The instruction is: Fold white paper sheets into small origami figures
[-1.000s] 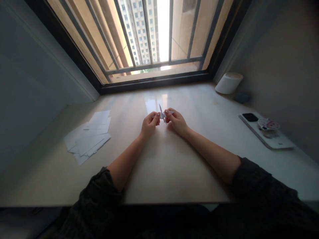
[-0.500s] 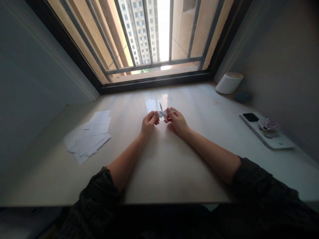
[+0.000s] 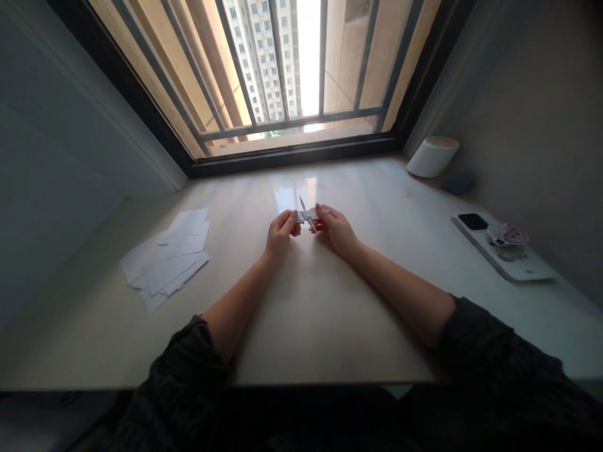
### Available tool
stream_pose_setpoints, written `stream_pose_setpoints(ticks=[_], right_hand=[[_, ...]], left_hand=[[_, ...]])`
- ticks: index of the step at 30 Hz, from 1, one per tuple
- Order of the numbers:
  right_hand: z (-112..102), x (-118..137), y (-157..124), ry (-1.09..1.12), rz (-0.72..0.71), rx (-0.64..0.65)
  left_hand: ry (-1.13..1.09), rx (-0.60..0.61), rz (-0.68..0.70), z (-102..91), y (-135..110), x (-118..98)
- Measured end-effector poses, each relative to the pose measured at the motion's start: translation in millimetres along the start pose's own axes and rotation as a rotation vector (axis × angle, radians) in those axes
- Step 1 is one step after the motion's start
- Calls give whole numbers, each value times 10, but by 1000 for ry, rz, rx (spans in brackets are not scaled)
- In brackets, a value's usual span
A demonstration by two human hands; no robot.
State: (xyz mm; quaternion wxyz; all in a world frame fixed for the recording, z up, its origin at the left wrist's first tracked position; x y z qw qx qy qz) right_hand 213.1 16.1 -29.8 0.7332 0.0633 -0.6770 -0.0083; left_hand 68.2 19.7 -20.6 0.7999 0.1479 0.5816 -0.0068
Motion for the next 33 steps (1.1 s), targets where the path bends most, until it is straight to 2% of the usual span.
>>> stream_pose_setpoints(ticks=[12,16,23,29,33], right_hand=[[-57,11,38,40,67,32],[-48,56,31,31,108,47],[-15,86,11,156,177,56],[-39,44,36,163,199,-18],[-39,54,39,112,186,11]], left_hand=[[-109,-43,-88,-37,26,38],[-110,-53,-83,-36,24,31],[-167,-56,-70,-22,15,5],[-144,-62,-62,-36,20,26],[-135,-56,-53,-23,10,14]])
Point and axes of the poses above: each hand's wrist, its own y-axis towards the middle knuckle, its own z-axis out of the palm, x = y × z, the point moved 1 cm from there along y, towards the middle knuckle, and after that the axes turned 15 degrees about -y, right-handed, at the moved point
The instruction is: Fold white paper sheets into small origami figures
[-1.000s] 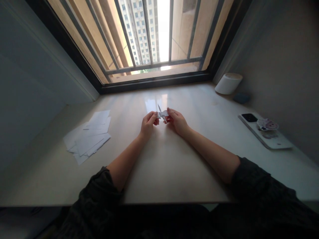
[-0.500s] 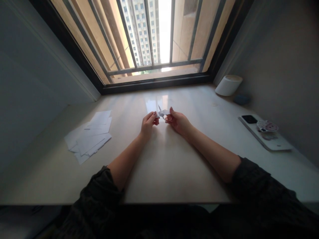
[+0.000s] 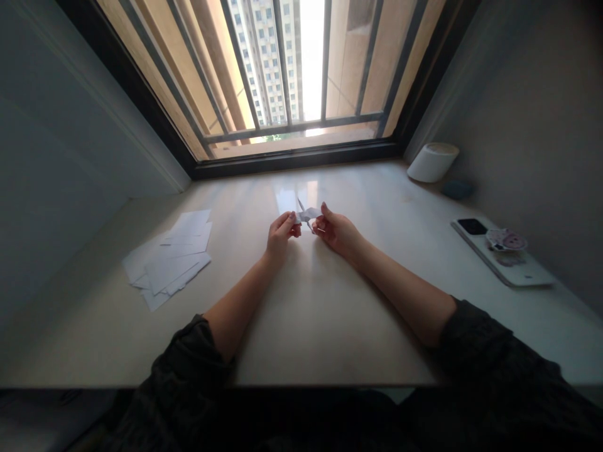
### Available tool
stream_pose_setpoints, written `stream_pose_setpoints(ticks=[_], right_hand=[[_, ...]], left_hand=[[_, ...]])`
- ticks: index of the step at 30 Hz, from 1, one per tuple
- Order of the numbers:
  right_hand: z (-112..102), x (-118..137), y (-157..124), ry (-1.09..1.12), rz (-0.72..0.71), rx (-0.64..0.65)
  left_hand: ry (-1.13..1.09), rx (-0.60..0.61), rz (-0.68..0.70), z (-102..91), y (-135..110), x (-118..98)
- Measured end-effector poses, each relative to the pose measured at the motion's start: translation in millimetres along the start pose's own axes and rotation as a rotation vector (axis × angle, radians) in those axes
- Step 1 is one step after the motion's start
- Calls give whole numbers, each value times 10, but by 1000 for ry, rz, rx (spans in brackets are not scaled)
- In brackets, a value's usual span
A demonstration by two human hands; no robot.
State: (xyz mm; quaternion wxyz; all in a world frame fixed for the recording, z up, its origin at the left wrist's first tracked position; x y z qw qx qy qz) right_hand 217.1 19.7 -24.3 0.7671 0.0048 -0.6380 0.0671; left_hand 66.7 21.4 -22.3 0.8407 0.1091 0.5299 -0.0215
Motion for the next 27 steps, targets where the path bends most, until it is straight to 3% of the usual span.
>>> stream_pose_setpoints(ticks=[10,17,23,27], right_hand=[[64,-17,-49,-119,-87,121],[106,-78,-56,-141,-187,158],[59,-68,-52,-99,-154,137],[44,-45,-53,-21,-104,90]], left_hand=[[155,35,101,54,-52,-57],[63,122,-25,79,-60,-21],[-37,109,-86,46,-32,-15],[-114,40,-114,38,-22,-35]])
Point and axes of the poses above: each hand's wrist, its own y-axis towards the middle knuckle, its own z-axis out of the palm, x = y × z, the point moved 1 cm from there along y, towards the middle knuckle, and after that the axes turned 15 degrees about -y, right-handed, at the moved point
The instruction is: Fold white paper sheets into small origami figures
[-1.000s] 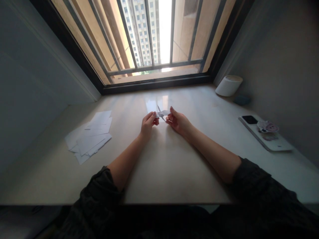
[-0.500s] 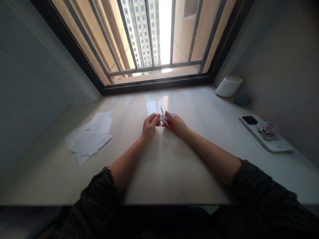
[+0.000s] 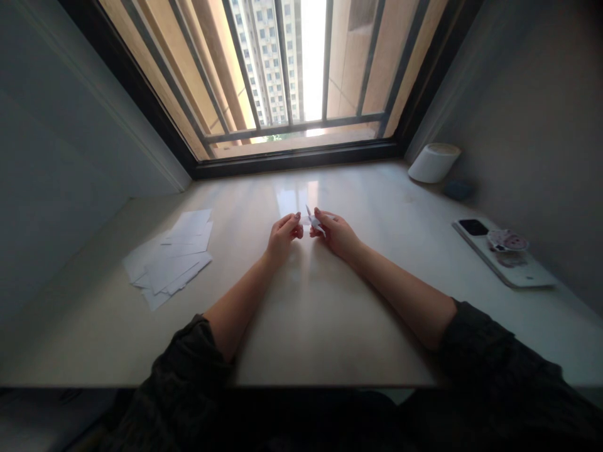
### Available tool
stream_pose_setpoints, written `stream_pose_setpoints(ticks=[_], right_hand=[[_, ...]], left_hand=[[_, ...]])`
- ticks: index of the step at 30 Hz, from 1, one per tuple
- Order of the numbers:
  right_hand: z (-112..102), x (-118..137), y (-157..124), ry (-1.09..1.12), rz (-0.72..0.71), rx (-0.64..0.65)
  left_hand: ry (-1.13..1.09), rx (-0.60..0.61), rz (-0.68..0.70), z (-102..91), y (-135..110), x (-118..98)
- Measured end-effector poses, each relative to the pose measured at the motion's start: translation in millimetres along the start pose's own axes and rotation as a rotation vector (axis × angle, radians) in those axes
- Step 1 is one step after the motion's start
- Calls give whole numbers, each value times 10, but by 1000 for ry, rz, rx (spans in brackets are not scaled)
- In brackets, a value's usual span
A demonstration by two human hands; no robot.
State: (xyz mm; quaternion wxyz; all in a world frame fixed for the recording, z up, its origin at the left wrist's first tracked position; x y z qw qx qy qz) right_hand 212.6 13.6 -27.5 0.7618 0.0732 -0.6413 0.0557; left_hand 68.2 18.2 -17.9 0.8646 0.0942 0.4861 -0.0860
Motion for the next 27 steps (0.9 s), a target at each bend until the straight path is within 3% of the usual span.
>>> stream_pose_setpoints(ticks=[7,17,27], right_hand=[[-23,-14,28,80,44,-20],[-1,52,8,66,95,31],[-34,6,-2,44,112,33]], left_hand=[[-71,-26,-45,1,6,2],[149,-53,34,-51,18,16],[154,-53,85,-37,14,26]])
Point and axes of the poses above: each hand's wrist, its own y-axis towards the middle knuckle, its own z-axis out of the palm, x = y × z, the point moved 1 cm from there along y, towards the middle knuckle, and after that the axes turned 15 degrees about -y, right-handed, at the moved point
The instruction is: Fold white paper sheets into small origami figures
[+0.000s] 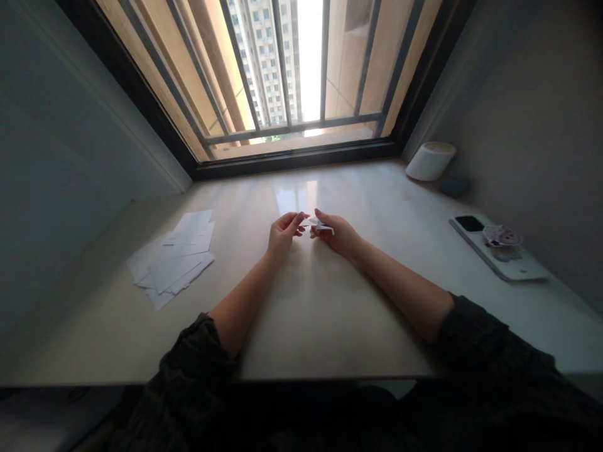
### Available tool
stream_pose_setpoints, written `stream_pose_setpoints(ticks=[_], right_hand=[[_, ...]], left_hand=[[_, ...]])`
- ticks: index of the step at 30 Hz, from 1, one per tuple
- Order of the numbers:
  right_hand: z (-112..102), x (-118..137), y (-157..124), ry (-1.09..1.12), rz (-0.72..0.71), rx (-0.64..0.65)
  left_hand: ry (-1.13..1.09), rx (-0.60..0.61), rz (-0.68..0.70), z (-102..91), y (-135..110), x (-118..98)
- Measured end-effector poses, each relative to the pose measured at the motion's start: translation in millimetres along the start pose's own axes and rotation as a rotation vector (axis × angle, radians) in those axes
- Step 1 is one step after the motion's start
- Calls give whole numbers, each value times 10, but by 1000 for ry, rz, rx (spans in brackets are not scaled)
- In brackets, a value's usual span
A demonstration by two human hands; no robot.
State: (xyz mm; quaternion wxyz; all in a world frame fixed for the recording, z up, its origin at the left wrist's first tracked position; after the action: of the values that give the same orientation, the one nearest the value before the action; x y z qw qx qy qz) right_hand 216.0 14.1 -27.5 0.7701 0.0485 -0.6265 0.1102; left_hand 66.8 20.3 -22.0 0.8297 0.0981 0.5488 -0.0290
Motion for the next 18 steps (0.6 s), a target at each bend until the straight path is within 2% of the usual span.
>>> stream_pose_setpoints(ticks=[9,18], right_hand=[[23,-18,-162,-59,1,-29],[0,-82,-86,-8,-40,-41]], left_hand=[[15,-17,-3,4,-154,25],[21,1,17,28,-159,34]])
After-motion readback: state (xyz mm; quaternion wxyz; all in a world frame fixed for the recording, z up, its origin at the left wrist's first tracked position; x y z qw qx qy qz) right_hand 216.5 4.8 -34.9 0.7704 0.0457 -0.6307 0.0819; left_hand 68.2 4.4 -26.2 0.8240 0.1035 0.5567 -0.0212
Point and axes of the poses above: each hand's wrist, its own y-axis towards the middle knuckle, its own z-axis out of the palm, x = y × z, the point moved 1 cm from there along y, towards the middle knuckle, and after that the axes turned 15 degrees about -y, right-handed, at the moved point
